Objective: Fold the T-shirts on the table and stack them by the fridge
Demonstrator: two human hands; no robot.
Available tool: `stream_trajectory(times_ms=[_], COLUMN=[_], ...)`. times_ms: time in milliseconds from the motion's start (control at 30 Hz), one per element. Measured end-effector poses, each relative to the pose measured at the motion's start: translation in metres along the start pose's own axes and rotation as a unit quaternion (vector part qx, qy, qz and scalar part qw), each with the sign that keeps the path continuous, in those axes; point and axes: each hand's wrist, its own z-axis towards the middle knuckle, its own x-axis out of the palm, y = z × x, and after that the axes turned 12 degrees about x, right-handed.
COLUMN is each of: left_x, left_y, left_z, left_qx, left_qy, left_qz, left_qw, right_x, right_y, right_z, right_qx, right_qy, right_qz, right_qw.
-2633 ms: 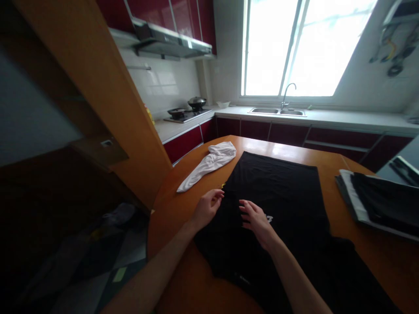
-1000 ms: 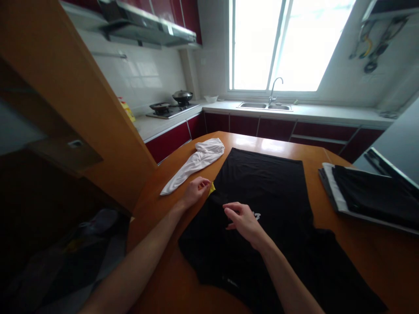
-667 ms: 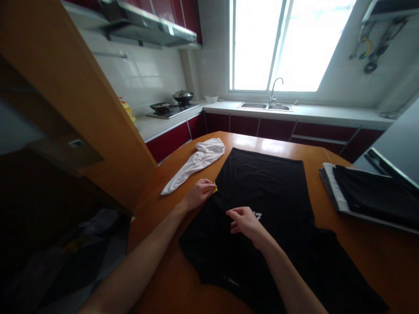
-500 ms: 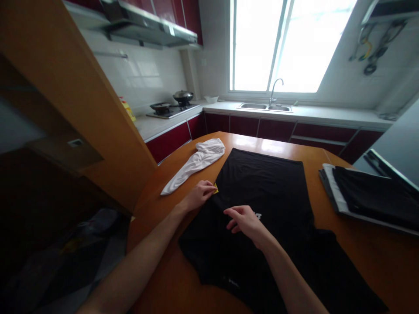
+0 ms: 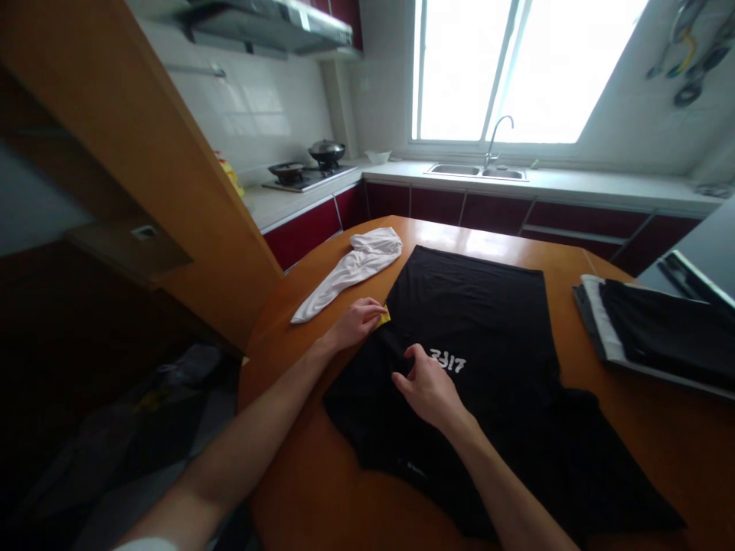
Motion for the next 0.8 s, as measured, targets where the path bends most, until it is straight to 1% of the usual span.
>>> stream_trajectory(times_ms=[167,233,333,433,500,567,633,700,733,800], left_x=[-0.001,-0.001,-0.001,0.000,0.001,0.002,0.003,0.004,0.004,0.005], left_y=[-0.002,-0.002,-0.002,-0.002,-0.002,-0.003,-0.005,-0.007,-0.009,-0.010], left_z=[-0.001,-0.001,-0.001,-0.001,-0.001,-0.001,-0.002,-0.001,-0.001,-0.001], left_qx=[-0.001,-0.002,0.001,0.004,0.002,0.002,0.010,0.025,0.033,0.049], left_qy=[-0.008,-0.009,-0.016,-0.019,-0.017,-0.011,-0.008,-0.006,-0.004,0.007], left_qz=[-0.011,-0.014,-0.018,-0.022,-0.026,-0.031,-0.031,-0.029,-0.028,-0.022], left_qw=[1.000,1.000,1.000,1.000,1.000,0.999,0.999,0.999,0.999,0.999], right_x=[-0.001,-0.005,-0.010,-0.011,-0.012,-0.015,-0.020,-0.025,-0.027,-0.030], right_y=[0.009,0.011,0.012,0.015,0.019,0.024,0.029,0.032,0.033,0.032], right_z=[-0.013,-0.019,-0.024,-0.024,-0.023,-0.024,-0.027,-0.031,-0.033,-0.036], right_qx=[0.011,-0.006,-0.051,-0.064,-0.068,-0.089,-0.131,-0.181,-0.200,-0.218], right_qy=[0.005,0.005,0.015,0.016,0.001,-0.029,-0.066,-0.079,-0.069,-0.015], right_qz=[-0.076,-0.111,-0.167,-0.211,-0.221,-0.215,-0.208,-0.212,-0.220,-0.242], right_qw=[0.997,0.994,0.984,0.975,0.973,0.972,0.967,0.957,0.952,0.945])
